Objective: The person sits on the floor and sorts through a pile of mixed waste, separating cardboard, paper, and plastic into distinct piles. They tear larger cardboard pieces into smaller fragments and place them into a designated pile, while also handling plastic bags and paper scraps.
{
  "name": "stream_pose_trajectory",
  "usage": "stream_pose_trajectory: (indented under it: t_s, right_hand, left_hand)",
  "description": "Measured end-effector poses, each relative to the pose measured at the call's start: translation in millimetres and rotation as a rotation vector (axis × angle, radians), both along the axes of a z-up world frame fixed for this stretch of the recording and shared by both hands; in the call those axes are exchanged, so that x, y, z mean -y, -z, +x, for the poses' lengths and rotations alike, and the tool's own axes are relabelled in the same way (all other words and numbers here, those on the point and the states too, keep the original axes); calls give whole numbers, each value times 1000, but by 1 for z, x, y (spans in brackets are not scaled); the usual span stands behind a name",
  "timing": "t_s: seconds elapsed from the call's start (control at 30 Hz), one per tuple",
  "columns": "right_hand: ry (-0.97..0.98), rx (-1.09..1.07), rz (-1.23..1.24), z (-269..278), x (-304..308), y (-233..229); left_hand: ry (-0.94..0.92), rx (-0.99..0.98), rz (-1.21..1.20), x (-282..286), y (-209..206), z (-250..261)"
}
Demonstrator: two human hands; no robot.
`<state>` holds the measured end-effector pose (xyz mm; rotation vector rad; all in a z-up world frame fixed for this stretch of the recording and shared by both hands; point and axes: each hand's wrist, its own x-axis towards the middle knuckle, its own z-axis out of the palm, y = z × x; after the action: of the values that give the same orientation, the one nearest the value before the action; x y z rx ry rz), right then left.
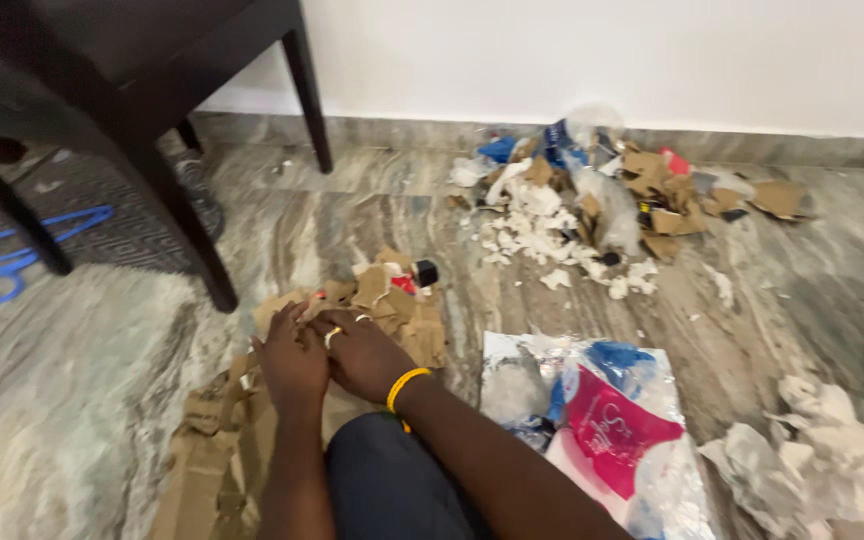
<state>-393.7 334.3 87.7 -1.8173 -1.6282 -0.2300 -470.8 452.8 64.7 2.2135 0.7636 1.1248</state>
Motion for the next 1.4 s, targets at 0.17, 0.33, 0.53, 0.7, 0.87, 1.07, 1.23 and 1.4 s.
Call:
stream_pose_trajectory:
  t_s: [0.17,0.33,0.53,0.7,0.87,1.07,1.23,1.4]
  right_hand:
    - [82,-3,65,28,36,-5]
    - [232,9,-47,104,100,-12]
    - [386,85,-131,206,212,-15]
    - [512,38,-193,274,310,6]
    - [716,-159,-192,334,375,50]
    - [856,-367,55,402,373,108]
    - [646,-915,281,430,349,112]
    - [645,-1165,310,427,343,116]
  left_hand:
    - [250,-79,87,20,-34,38]
    - [510,-182,-118,73,-46,116]
    - [827,-186,-114,151,-6,243]
    - [943,-258,-111,206,43,345]
    - [920,-264,-214,264,80,426]
    - [840,-81,-172,309,100,490]
    - [934,-374,-480,318,128,506]
    - [1190,-51,-813,324,167,518]
